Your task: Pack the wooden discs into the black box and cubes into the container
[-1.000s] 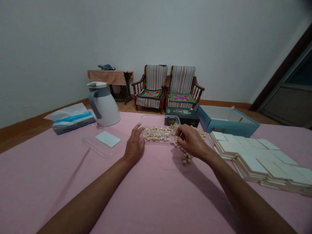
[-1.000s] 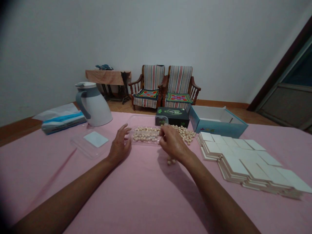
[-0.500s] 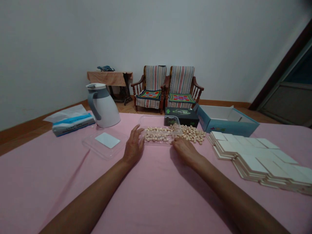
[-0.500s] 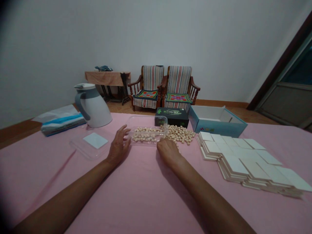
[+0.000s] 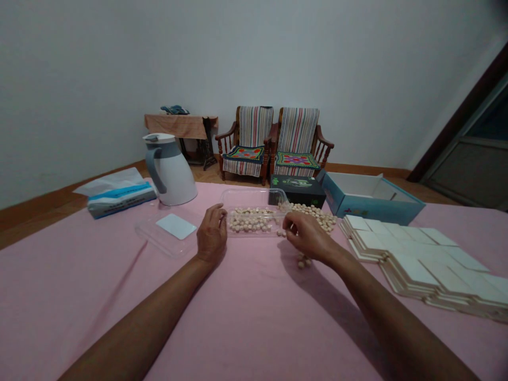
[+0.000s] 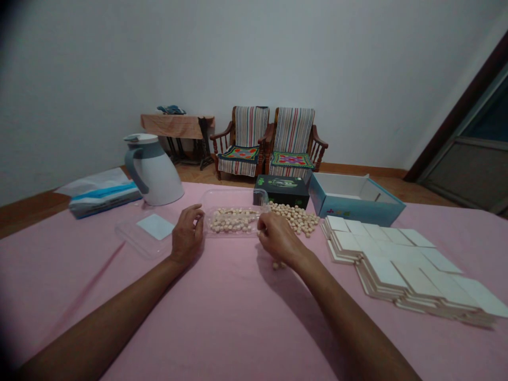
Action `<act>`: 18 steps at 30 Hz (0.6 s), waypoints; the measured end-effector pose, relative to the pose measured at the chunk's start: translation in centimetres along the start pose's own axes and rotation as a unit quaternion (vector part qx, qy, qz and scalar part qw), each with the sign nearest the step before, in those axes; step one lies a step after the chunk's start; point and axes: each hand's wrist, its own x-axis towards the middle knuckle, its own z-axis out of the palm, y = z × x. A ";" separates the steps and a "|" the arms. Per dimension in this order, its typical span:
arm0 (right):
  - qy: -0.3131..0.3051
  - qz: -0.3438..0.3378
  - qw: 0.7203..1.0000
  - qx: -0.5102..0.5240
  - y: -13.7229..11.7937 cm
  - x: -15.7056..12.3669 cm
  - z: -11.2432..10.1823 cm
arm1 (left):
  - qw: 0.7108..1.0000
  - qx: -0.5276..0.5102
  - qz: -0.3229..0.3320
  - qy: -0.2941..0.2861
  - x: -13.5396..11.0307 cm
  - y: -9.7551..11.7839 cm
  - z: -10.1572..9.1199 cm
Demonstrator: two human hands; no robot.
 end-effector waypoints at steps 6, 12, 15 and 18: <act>0.178 -0.031 0.975 0.133 -0.5 0.1 -1.5 | 1.000 -0.010 -0.003 -0.012 -0.1 0.1 -0.1; 0.010 0.009 1.000 -0.016 0.1 0.2 -0.2 | 1.000 0.001 -0.017 0.005 0.0 -0.1 0.0; -0.074 -0.022 0.991 -0.109 0.1 0.1 1.2 | 1.000 0.005 -0.025 0.014 0.1 -0.2 0.1; -0.091 -0.055 0.981 -0.165 -0.3 0.1 2.5 | 1.000 0.008 -0.026 0.015 0.0 -0.3 0.1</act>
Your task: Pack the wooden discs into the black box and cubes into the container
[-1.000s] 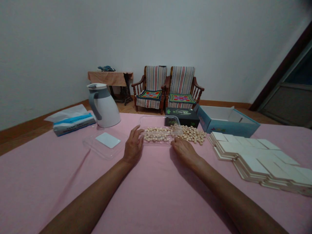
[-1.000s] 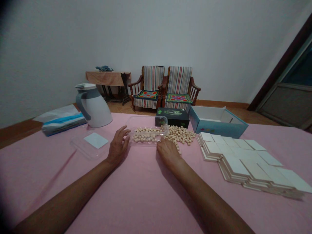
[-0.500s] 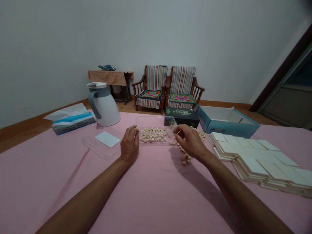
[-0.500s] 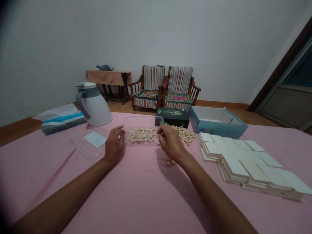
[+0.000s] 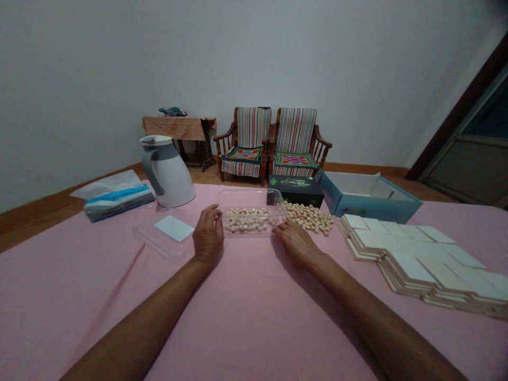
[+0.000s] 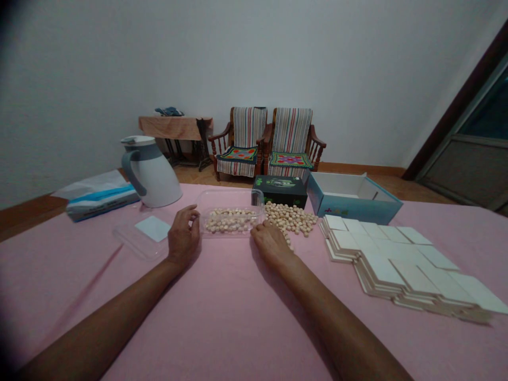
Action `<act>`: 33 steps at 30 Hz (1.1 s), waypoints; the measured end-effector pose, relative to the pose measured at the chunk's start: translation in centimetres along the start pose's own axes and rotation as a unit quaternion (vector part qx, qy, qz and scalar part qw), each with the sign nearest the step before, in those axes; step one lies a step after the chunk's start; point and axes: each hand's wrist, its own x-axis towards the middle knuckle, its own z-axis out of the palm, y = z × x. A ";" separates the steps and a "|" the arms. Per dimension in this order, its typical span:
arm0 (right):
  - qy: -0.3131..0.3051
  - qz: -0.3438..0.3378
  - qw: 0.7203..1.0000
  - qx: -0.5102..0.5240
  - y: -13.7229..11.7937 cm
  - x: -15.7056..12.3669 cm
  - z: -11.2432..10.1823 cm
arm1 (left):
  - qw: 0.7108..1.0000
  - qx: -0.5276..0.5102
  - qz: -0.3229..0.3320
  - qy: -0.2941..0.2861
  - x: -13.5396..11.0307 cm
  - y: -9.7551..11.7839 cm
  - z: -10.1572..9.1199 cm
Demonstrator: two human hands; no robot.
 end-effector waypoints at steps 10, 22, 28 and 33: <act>-0.024 0.020 0.998 0.049 0.2 -0.4 0.2 | 0.999 -0.035 0.014 -0.014 0.0 -0.3 -0.1; 0.187 0.072 0.961 0.189 1.6 -0.6 -3.1 | 0.999 -0.036 0.017 -0.023 -0.1 -0.1 -0.2; -0.081 0.072 0.994 0.002 0.7 -0.7 -0.8 | 0.999 -0.038 0.021 -0.020 -0.1 -0.1 -0.2; -0.071 0.066 0.995 -0.008 -0.2 -1.1 -0.4 | 0.999 -0.038 0.028 -0.020 0.0 -0.2 -0.1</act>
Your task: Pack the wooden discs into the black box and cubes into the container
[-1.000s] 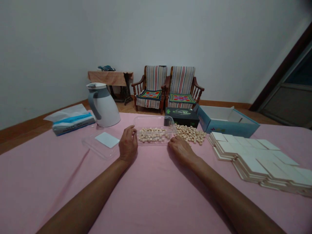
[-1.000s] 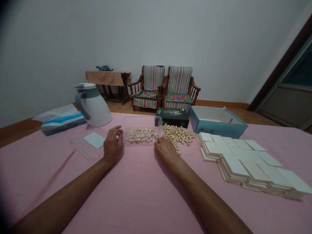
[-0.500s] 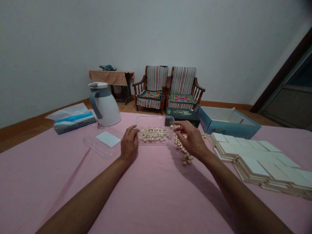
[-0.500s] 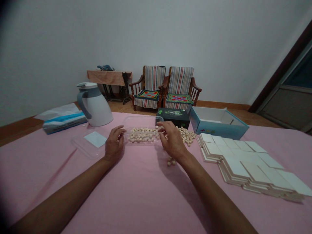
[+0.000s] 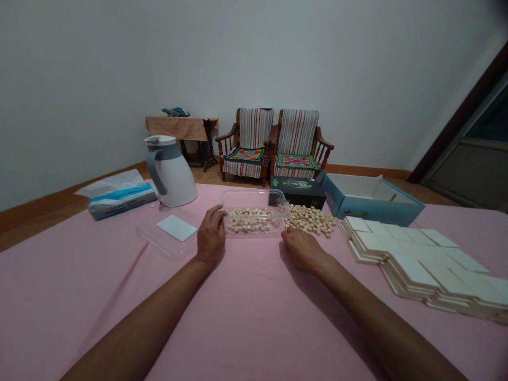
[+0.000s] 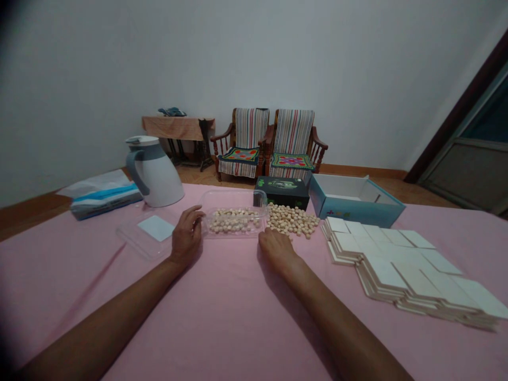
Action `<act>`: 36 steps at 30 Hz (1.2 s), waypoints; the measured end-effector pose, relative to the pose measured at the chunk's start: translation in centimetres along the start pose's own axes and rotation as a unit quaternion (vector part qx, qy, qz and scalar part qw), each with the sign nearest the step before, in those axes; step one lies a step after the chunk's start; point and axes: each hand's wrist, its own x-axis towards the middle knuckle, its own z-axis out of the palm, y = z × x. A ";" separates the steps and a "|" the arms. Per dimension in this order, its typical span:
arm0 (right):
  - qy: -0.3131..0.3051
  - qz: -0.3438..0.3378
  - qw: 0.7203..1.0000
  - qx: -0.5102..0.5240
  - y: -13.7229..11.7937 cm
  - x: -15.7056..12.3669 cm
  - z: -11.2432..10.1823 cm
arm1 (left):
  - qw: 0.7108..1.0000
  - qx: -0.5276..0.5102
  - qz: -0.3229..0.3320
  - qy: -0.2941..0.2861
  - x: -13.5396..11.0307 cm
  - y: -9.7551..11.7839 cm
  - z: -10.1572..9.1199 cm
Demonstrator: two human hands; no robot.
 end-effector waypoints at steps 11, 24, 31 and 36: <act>0.275 -0.055 0.901 0.331 1.8 -0.5 -4.2 | 1.000 -0.004 0.005 0.026 0.1 -0.3 0.0; -0.013 -0.037 0.987 0.156 3.1 -2.5 -0.9 | 1.000 0.008 0.018 0.016 0.0 0.2 0.0; 0.021 -0.019 0.995 0.099 2.1 -3.6 1.6 | 1.000 -0.002 0.017 0.007 -0.2 0.2 0.1; 0.065 -0.015 0.988 0.140 2.0 -3.3 1.5 | 1.000 -0.007 0.018 -0.011 -0.4 0.5 0.0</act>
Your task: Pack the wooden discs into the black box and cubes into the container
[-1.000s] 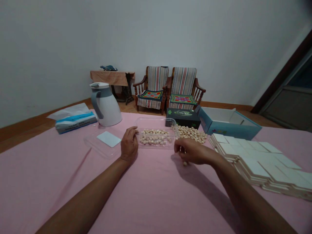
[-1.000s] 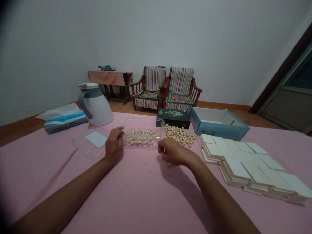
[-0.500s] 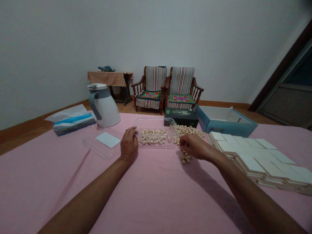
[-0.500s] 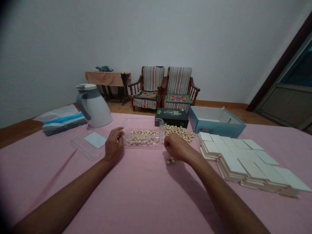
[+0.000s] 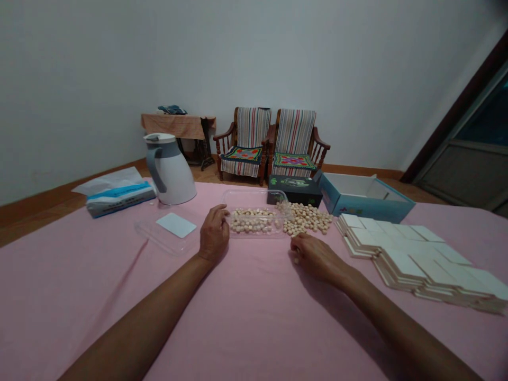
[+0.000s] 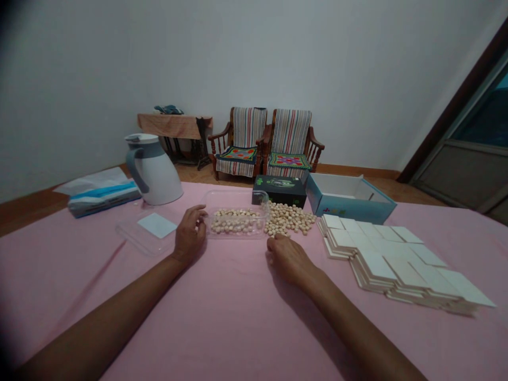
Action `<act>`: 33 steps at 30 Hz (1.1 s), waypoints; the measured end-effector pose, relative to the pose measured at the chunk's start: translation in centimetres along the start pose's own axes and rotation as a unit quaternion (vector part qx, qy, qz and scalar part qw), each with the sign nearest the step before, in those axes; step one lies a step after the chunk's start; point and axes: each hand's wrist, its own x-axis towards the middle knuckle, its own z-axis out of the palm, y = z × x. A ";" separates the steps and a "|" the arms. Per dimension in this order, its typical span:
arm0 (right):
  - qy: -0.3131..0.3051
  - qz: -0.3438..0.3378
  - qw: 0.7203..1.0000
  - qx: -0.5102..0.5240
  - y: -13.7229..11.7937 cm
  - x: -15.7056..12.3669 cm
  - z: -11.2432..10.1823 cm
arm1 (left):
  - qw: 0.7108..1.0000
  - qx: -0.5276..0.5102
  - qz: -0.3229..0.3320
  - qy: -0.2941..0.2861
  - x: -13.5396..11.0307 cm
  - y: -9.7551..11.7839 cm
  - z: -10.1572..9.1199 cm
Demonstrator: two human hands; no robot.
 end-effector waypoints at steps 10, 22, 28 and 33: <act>0.231 -0.032 0.968 0.093 -1.3 5.2 -2.9 | 1.000 -0.005 -0.011 -0.018 -0.2 0.0 -0.1; 0.104 -0.035 0.989 0.094 -0.4 1.3 -2.0 | 1.000 -0.005 -0.012 -0.024 -0.3 0.0 0.0; -0.095 -0.026 0.995 0.001 -0.9 -1.4 -1.0 | 1.000 -0.007 -0.009 -0.022 -0.2 0.0 0.1; -0.086 -0.011 0.996 -0.032 -1.3 -1.0 -0.6 | 1.000 -0.003 -0.011 -0.023 -0.2 0.0 0.0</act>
